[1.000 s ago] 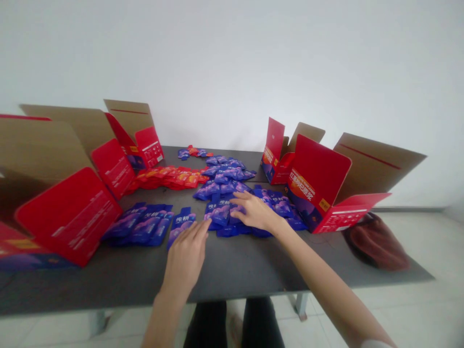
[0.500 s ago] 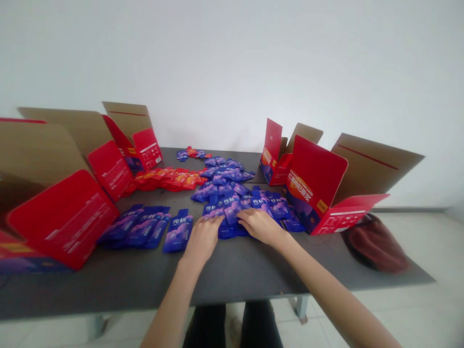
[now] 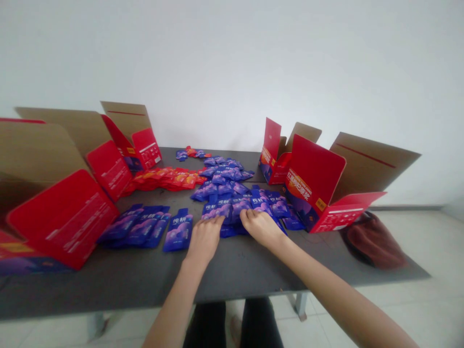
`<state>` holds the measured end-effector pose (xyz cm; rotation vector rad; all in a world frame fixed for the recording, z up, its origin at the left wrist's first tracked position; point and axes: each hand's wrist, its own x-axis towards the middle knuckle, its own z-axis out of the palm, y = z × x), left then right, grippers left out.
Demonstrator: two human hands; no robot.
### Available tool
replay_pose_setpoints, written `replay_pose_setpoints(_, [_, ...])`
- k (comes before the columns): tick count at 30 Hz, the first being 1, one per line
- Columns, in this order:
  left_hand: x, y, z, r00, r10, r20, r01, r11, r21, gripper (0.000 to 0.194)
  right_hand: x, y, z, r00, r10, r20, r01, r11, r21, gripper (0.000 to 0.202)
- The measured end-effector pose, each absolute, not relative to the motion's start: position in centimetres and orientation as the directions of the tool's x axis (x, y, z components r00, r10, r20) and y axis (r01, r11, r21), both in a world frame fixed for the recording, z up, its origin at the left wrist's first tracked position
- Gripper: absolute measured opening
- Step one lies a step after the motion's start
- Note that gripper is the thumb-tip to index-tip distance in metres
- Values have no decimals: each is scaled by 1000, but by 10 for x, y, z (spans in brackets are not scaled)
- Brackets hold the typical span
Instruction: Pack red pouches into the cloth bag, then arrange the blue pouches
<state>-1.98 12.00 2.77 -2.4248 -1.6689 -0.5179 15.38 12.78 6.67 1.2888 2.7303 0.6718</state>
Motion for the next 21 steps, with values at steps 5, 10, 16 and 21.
replay_pose_setpoints(5, [-18,120,28,340,863,373,915,-395,80,35,157,127,65,-685,720,113,697,603,387,18])
replay_pose_setpoints(10, [-22,117,27,337,860,384,912,-400,95,35,160,137,70,-638,687,347,769,596,233,30])
replay_pose_setpoints(16, [-24,116,25,318,865,389,915,-387,114,33,153,174,63,-580,750,319,766,635,-100,37])
replay_pose_setpoints(21, [-26,119,22,289,870,400,919,-369,140,32,154,181,45,-635,713,297,716,688,-122,29])
